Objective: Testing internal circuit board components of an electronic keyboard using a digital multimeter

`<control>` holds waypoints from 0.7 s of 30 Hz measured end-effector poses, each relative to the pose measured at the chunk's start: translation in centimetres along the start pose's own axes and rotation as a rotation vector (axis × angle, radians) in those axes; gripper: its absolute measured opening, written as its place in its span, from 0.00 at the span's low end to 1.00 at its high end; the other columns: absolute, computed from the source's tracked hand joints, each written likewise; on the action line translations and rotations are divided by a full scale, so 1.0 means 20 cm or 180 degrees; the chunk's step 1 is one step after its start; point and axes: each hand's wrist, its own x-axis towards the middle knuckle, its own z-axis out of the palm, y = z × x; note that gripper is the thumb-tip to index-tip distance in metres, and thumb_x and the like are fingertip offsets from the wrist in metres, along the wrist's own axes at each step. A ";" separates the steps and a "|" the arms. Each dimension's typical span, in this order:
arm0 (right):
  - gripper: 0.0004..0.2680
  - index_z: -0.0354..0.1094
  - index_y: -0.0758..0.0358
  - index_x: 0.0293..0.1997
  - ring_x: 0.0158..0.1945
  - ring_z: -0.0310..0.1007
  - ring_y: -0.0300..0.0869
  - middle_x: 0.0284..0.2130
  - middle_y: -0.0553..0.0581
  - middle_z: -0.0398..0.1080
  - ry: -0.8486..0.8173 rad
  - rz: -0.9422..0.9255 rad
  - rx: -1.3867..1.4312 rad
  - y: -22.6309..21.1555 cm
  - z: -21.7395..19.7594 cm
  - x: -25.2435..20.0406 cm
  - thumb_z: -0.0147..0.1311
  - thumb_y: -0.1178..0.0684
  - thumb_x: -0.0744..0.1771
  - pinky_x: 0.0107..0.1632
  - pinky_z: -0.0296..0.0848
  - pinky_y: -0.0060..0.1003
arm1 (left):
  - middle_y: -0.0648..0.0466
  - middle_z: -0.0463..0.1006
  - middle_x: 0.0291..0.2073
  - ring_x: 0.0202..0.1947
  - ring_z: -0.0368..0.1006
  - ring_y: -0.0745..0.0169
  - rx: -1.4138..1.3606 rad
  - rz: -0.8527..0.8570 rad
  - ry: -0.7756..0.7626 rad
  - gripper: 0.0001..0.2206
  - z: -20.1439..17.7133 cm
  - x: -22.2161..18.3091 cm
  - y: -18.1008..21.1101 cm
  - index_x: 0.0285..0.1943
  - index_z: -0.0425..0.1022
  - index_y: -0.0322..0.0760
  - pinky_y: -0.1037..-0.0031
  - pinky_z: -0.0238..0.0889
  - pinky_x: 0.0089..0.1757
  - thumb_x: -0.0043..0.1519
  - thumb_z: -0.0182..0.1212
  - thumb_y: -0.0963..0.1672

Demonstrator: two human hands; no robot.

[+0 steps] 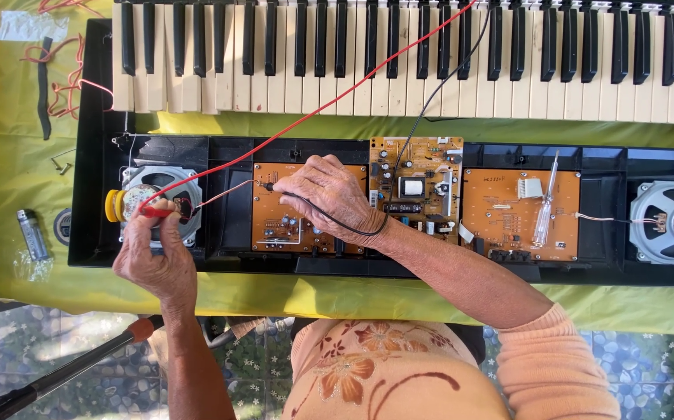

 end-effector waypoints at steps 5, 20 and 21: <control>0.05 0.73 0.59 0.47 0.39 0.71 0.46 0.37 0.52 0.73 -0.0128 -0.0020 -0.0104 0.00 -0.02 0.00 0.56 0.52 0.71 0.46 0.67 0.40 | 0.41 0.82 0.38 0.43 0.80 0.34 0.0135 0.0218 -0.0107 0.05 0.01 0.10 0.05 0.45 0.80 0.21 0.53 0.69 0.54 0.73 0.68 0.36; 0.07 0.72 0.52 0.50 0.45 0.80 0.39 0.44 0.51 0.78 0.0217 0.1283 0.1774 0.00 -0.27 0.08 0.49 0.46 0.73 0.47 0.82 0.29 | 0.32 0.77 0.51 0.46 0.79 0.39 -0.1623 -0.1037 -0.0845 0.08 0.04 0.33 0.22 0.65 0.69 0.18 0.60 0.80 0.53 0.83 0.59 0.36; 0.08 0.73 0.56 0.48 0.49 0.83 0.44 0.44 0.57 0.77 0.0251 0.1525 0.2380 -0.01 -0.35 0.10 0.50 0.47 0.73 0.47 0.90 0.27 | 0.39 0.78 0.51 0.45 0.79 0.45 -0.1852 -0.1517 -0.0952 0.14 0.05 0.36 0.26 0.66 0.70 0.27 0.64 0.81 0.54 0.80 0.59 0.45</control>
